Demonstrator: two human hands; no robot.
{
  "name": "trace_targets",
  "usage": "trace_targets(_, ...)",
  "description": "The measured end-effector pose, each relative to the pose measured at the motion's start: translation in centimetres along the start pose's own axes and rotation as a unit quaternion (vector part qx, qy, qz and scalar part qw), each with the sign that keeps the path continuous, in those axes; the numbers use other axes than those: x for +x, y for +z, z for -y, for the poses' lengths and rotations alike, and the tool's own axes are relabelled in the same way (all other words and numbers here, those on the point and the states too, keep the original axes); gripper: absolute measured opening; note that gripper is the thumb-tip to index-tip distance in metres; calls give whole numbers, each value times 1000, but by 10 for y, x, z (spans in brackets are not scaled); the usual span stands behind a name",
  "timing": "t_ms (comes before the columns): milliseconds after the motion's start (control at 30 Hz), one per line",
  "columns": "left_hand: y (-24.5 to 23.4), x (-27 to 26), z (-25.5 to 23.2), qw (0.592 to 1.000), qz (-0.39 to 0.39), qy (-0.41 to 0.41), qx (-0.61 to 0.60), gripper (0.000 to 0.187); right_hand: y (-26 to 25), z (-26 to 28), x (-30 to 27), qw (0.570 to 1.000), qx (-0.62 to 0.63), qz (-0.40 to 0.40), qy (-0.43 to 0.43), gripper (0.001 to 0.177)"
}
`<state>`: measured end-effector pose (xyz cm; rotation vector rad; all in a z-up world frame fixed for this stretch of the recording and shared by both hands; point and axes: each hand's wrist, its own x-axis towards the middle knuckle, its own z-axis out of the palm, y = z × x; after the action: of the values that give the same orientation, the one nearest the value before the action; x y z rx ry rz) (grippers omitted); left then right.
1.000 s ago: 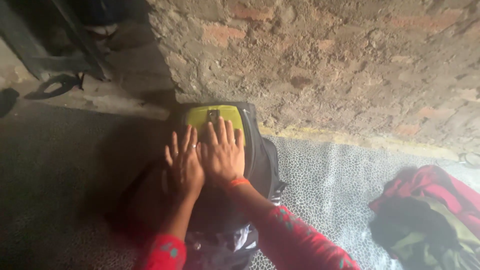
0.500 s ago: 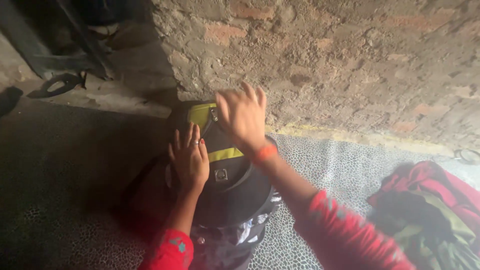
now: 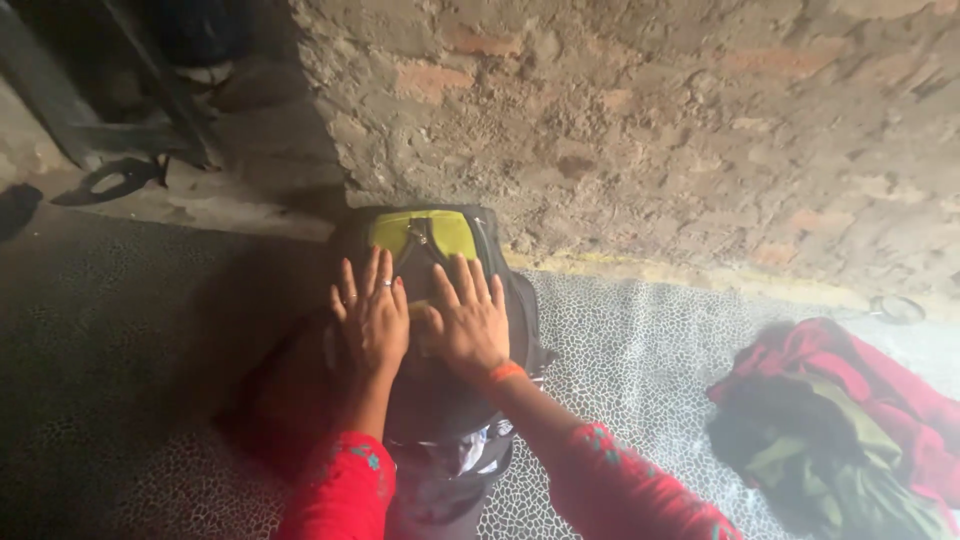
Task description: The person packs clothes into a backpack, zips the main compartment, and then presses down on the bag while smoothing the exterior surfaces.
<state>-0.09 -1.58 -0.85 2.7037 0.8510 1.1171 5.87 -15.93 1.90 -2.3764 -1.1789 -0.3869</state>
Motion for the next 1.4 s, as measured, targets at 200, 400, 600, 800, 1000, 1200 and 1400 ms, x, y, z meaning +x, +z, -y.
trace_targets(200,-36,5,-29,993,-2,77,86,55,-4,2,-27,999,17,8,28,70)
trace_targets(400,-35,11,-30,976,84,199,-32,51,8,13,-28,999,6,-30,33,70)
trace_targets(600,-23,0,-23,979,88,179,-43,48,3,21,-34,998,8,-54,19,72)
trace_targets(800,-16,-1,-21,983,71,168,-33,47,13,19,-30,999,-5,-48,13,71)
trace_targets(1000,-28,-7,-32,985,103,137,-27,49,-2,15,-71,998,44,-29,-22,70)
trace_targets(1200,-42,-40,-41,984,110,138,-19,60,-35,18,-147,991,87,12,-99,72)
trace_targets(1400,-91,-72,-45,953,189,229,-55,82,-34,17,-204,981,121,-62,-140,53)
